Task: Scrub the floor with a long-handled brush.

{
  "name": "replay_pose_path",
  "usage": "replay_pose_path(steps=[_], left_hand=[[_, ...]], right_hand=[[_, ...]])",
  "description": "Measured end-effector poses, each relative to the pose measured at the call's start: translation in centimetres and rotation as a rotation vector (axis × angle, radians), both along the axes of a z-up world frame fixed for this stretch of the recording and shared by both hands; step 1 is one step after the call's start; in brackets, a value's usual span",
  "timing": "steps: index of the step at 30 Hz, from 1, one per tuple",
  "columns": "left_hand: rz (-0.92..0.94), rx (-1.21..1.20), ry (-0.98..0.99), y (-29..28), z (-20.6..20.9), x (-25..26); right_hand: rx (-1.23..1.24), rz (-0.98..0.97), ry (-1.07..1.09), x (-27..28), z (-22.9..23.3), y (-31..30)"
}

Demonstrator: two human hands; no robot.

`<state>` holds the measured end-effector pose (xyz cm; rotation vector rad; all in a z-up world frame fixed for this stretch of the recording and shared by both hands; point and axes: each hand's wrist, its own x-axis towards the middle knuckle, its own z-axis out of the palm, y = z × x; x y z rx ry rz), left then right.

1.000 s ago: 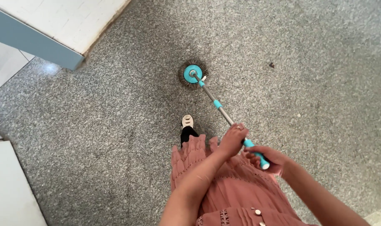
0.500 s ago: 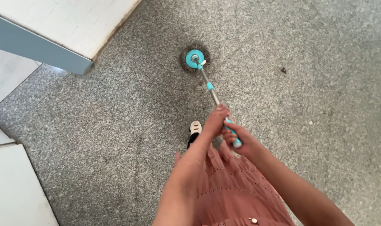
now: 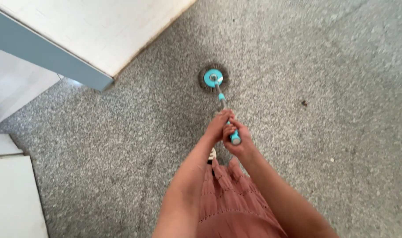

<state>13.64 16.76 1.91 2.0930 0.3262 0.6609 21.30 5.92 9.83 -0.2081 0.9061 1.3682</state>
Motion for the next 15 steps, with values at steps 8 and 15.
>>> replay_pose_path(steps=[8, 15], left_hand=[[0.021, -0.207, 0.117, -1.8, 9.0, 1.3], [-0.001, -0.358, -0.05, -2.9, 8.2, 3.9]], right_hand=[[-0.086, -0.029, 0.056, 2.8, 4.7, 0.1], [-0.069, -0.088, 0.081, 5.0, 6.7, 0.4]])
